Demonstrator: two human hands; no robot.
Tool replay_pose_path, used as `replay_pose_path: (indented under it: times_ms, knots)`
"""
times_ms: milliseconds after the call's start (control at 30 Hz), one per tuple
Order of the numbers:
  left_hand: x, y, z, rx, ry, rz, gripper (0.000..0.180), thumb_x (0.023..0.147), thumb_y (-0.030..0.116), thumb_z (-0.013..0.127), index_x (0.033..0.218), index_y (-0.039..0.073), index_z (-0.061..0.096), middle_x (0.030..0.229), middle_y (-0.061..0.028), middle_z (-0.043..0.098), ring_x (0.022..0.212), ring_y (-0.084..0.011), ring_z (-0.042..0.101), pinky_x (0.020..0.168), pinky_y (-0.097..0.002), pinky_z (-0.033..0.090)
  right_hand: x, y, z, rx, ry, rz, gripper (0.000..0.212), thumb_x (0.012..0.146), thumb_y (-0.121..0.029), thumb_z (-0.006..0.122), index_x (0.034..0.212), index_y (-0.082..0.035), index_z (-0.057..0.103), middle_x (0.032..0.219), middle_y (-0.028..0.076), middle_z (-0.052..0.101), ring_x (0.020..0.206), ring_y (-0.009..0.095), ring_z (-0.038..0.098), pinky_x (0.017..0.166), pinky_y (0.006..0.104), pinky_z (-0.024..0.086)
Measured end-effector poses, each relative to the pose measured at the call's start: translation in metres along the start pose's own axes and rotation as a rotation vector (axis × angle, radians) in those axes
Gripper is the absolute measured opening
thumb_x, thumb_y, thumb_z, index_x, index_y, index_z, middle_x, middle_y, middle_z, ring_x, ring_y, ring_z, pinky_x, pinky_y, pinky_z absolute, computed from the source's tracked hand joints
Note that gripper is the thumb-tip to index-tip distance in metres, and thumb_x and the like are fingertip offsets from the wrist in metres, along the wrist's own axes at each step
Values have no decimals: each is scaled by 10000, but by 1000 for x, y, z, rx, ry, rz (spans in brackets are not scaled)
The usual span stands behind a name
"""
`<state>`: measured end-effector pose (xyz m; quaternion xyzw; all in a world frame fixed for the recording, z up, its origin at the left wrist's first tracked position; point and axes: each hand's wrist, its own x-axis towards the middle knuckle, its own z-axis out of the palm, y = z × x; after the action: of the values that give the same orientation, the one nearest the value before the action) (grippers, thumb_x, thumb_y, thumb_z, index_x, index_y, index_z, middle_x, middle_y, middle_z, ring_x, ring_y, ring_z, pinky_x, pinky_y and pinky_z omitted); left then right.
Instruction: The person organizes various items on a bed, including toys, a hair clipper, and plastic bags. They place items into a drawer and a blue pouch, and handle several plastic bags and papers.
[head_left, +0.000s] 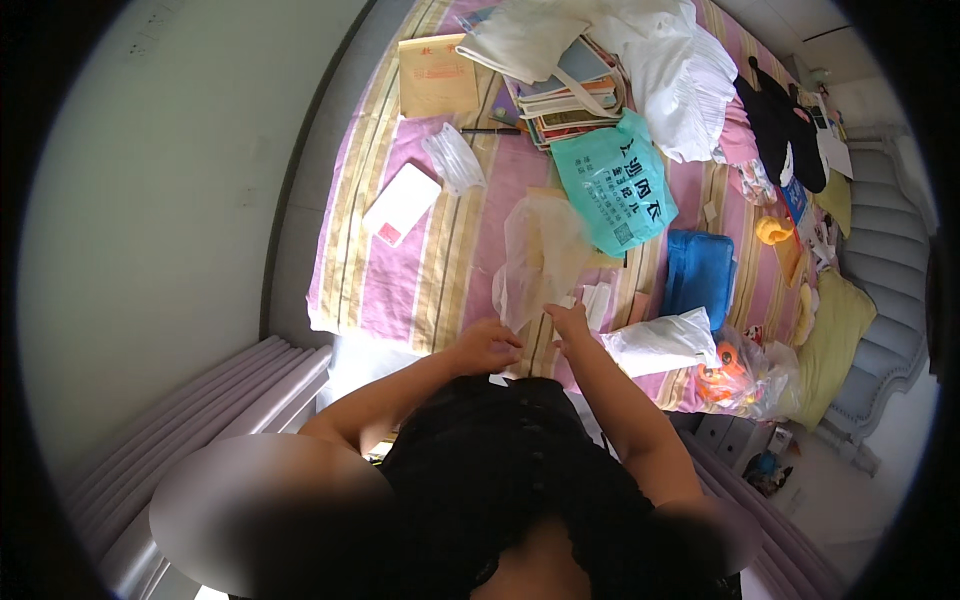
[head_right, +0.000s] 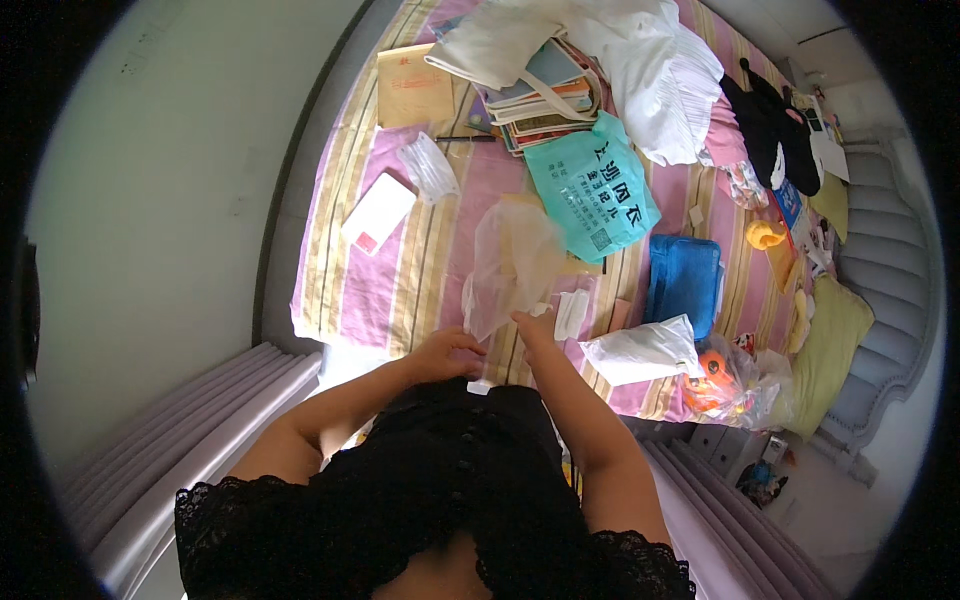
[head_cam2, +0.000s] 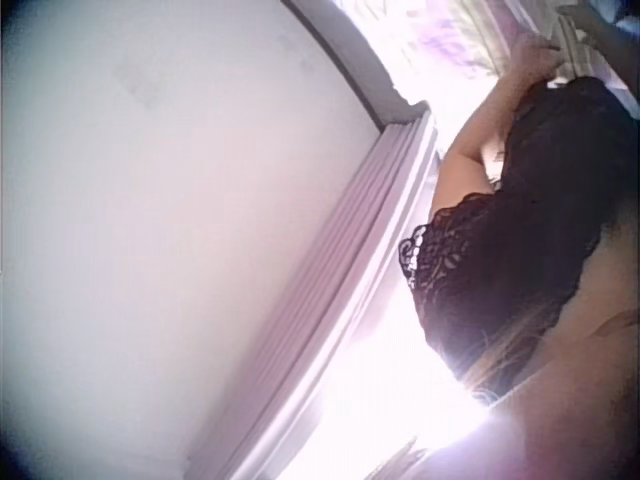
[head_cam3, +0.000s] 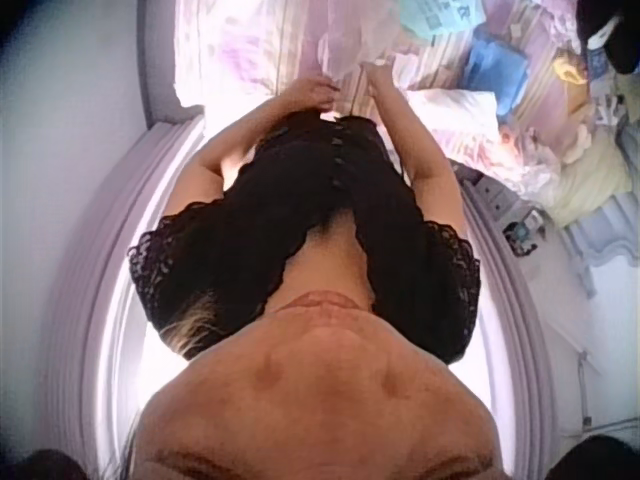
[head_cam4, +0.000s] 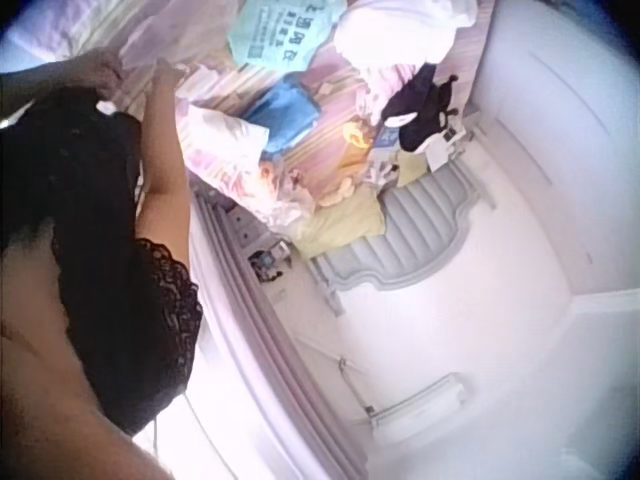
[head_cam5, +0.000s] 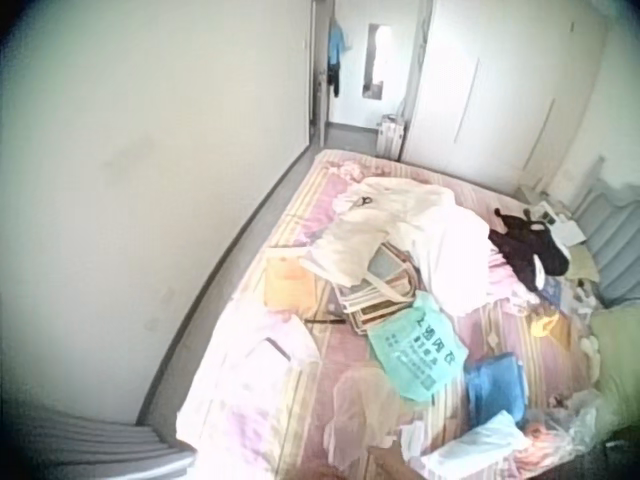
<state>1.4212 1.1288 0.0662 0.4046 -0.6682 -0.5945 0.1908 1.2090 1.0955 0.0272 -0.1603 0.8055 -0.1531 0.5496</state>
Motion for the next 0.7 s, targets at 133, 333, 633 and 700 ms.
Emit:
replay_pose_path:
  times_ms: [133,333,633,700]
  knots:
    - [0,16,-3,-60,15,13,265,742,214,688,956,62,651,899,-116,583,910,-283,546,812,-358,416,-6,-1,-10,-252,54,-544,405,726,-157,632,1086,-1,528,988,174,606,927,286,592,809,365,463]
    - [5,58,-4,86,-49,107,270,751,208,689,976,69,636,888,-117,541,884,-289,510,780,-364,392,26,-27,16,-874,-225,-964,278,787,-174,584,987,17,599,962,167,616,852,284,597,734,374,485]
    - [1,74,-2,-13,13,69,278,748,221,689,987,92,632,863,-88,531,857,-267,498,790,-353,393,85,17,33,-1246,-24,-483,691,774,-438,585,1309,-27,431,1479,194,105,1372,346,77,1009,511,317]
    - [3,76,-8,-59,-18,-13,278,748,201,693,997,94,635,903,-91,537,892,-254,506,803,-340,401,80,18,28,-1150,5,-452,784,742,-496,607,1332,-25,398,1485,197,63,1378,344,44,1025,526,288]
